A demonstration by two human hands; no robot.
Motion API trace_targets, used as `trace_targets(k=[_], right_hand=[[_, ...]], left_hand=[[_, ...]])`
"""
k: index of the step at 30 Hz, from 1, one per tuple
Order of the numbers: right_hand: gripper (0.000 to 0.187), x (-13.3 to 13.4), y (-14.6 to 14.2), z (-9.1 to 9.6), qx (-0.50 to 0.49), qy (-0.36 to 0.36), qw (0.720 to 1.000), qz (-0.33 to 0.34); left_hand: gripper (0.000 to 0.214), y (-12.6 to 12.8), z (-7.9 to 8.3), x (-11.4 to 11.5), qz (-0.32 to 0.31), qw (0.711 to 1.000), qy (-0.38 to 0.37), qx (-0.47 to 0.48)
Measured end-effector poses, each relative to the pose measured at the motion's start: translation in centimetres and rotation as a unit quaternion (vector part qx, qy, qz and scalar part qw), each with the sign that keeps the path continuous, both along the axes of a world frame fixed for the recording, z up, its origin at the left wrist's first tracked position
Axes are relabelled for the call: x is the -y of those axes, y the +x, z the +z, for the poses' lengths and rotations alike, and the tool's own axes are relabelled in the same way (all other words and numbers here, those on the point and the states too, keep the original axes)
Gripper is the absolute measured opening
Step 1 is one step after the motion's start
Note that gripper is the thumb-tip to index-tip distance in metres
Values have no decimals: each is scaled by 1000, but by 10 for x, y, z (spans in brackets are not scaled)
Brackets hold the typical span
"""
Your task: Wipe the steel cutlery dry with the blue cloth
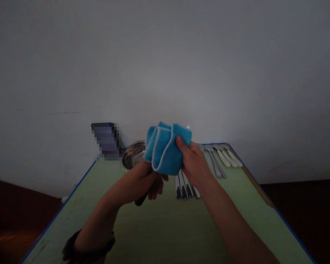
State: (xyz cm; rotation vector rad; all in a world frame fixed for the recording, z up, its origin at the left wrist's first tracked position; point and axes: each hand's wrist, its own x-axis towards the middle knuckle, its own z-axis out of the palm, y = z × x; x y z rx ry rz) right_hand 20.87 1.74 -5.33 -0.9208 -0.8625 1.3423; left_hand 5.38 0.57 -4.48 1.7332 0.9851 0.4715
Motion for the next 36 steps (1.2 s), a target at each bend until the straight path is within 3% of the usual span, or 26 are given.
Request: trace_targets(k=[3, 5, 7, 10, 14, 19, 26, 36], right_hand=[[33, -11, 17, 2, -15, 38, 993, -114], [28, -17, 27, 4, -18, 75, 984, -158], [24, -19, 28, 5, -22, 91, 979, -183], [24, -10, 13, 3, -31, 41, 977, -206], [25, 5, -16, -3, -22, -10, 988, -155], [22, -4, -4, -2, -191, -33, 970, -150], [27, -9, 25, 14, -328, 6, 935, -133], [44, -14, 42, 12, -294, 37, 945, -137]], left_hand=[[33, -6, 3, 0, -54, 998, -5, -35], [35, -10, 8, 0, -77, 995, 31, -46], [36, -11, 12, -1, -72, 992, 89, -49], [35, -1, 11, -1, -34, 984, 163, -60], [30, 19, 0, 4, 9, 970, 230, -83], [32, 27, -8, 14, -19, 948, 283, -143], [37, 12, 11, 17, -112, 939, 257, -197], [41, 1, 24, 15, -127, 947, 219, -198]])
